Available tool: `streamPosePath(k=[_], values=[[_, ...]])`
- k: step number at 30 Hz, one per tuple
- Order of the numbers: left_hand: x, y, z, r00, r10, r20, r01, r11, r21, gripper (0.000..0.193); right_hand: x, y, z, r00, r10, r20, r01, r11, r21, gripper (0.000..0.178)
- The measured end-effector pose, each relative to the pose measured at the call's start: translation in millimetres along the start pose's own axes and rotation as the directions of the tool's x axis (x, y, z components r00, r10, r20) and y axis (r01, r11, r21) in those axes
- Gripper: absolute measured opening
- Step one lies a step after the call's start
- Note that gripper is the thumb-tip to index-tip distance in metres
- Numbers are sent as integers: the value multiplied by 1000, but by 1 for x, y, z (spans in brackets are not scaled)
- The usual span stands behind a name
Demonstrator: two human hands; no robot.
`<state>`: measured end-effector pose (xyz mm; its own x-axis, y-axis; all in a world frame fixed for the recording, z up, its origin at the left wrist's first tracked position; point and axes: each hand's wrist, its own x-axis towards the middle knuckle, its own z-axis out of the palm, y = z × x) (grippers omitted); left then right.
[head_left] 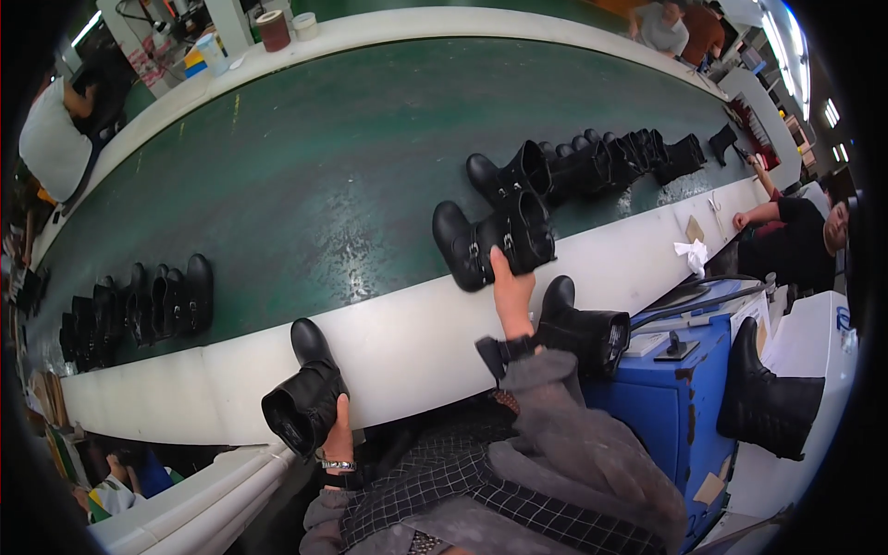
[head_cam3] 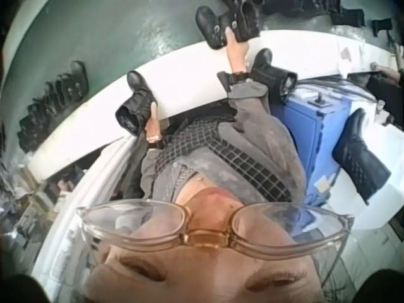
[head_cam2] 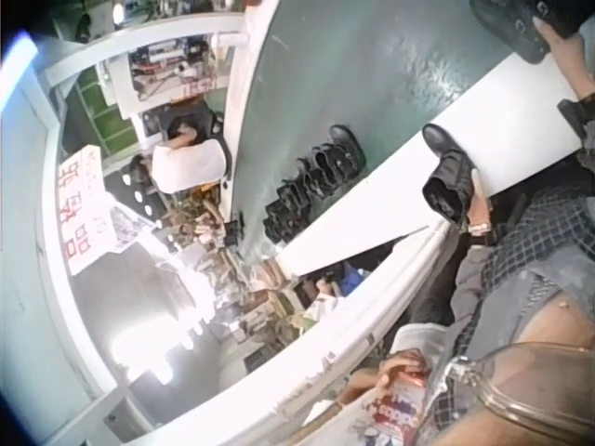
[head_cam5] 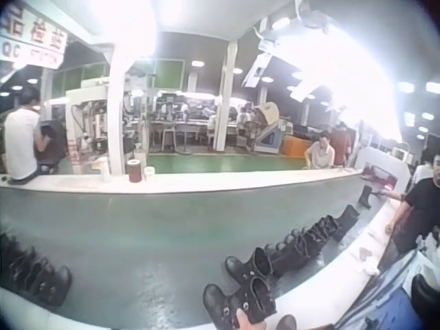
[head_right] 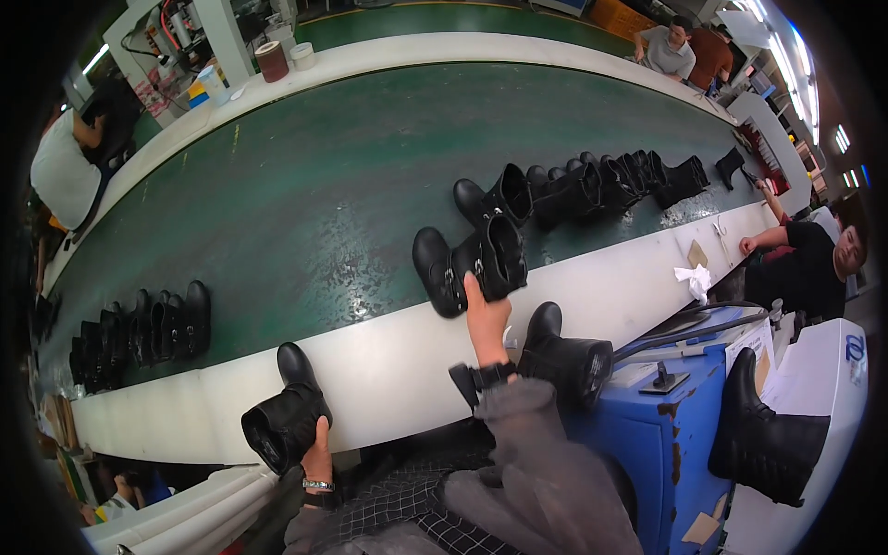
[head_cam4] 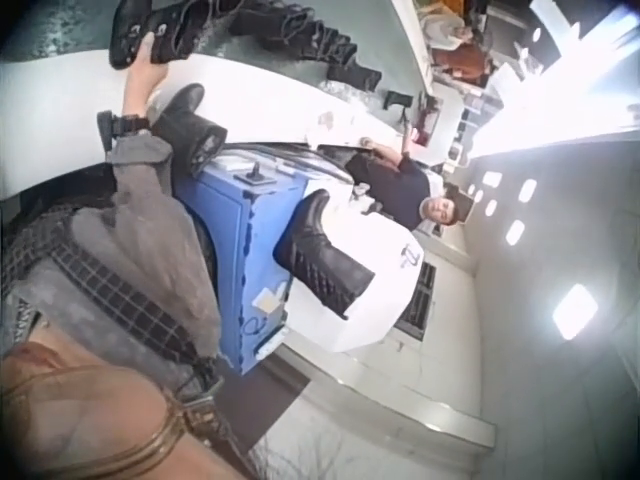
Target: Inspecting and quality checking finished black boots on a conveyor belt and at a specialized machine.
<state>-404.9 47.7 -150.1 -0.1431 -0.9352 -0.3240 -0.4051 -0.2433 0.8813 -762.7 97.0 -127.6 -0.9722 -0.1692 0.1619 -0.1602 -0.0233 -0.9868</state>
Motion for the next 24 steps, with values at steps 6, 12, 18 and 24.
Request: streamPosePath(k=[6, 12, 18, 24], values=[[-1, 27, 45, 965, 192, 179, -217, 967, 132, 41, 0, -55, -29, 973, 195, 122, -152, 943, -295, 25], [6, 29, 123, 797, 457, 395, -539, 833, 122, 41, -17, -104, -43, 962, -273, -7, 269, 952, -149, 22], [4, 66, 212, 492, 696, 523, -853, 505, 129, 35, 18, -175, -66, 894, -401, -197, 390, 916, -96, 23], [2, 37, 243, 635, 597, 490, -650, 756, -78, 39, 88, -235, -65, 858, -436, -273, 434, 898, -70, 25]])
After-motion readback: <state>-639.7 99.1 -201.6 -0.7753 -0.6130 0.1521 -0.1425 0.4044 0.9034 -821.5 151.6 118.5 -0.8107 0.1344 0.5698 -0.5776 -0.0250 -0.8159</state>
